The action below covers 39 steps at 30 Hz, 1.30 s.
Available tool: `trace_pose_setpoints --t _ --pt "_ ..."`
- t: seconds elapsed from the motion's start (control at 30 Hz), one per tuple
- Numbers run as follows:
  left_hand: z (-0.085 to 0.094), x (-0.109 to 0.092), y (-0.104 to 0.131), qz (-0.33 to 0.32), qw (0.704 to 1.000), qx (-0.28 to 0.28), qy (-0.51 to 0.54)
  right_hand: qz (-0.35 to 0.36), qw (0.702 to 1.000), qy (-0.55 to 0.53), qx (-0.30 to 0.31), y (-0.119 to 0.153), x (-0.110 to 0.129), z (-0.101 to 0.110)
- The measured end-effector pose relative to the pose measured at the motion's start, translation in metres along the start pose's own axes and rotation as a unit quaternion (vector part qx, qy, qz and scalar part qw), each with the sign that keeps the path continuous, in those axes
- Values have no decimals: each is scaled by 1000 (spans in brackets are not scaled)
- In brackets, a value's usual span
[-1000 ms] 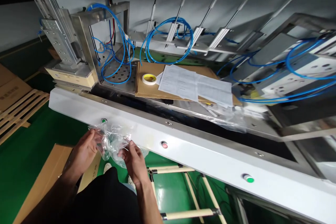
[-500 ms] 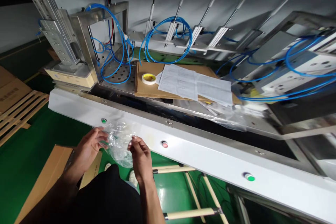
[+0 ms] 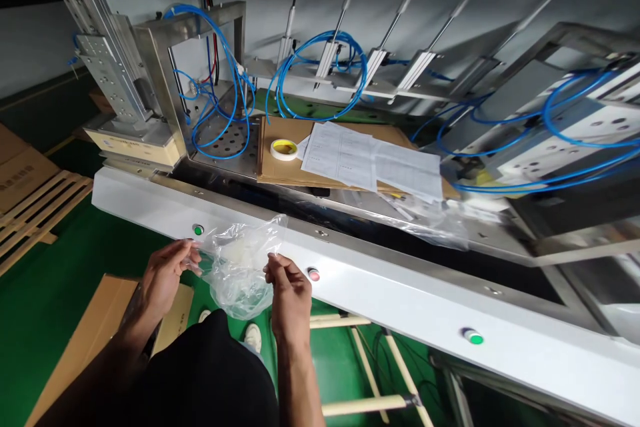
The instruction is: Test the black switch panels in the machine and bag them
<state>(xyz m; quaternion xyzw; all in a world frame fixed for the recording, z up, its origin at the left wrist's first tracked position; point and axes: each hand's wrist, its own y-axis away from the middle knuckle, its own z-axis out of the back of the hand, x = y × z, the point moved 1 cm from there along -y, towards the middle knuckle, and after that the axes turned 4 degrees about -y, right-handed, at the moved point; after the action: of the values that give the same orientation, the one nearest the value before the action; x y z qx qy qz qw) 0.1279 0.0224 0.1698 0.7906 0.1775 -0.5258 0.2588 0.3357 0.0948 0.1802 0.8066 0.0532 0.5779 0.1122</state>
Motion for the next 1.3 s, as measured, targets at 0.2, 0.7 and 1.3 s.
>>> trace_pose_setpoints --t 0.2,0.7,1.3 --pt "0 -16 -4 -26 999 29 -9 -30 999 -4 36 -6 7 8" --pt "-12 -18 9 -57 984 22 -168 210 915 306 158 19 -12 -27" --pt "17 -46 -14 -23 972 116 -201 104 953 140 248 -14 23 36"
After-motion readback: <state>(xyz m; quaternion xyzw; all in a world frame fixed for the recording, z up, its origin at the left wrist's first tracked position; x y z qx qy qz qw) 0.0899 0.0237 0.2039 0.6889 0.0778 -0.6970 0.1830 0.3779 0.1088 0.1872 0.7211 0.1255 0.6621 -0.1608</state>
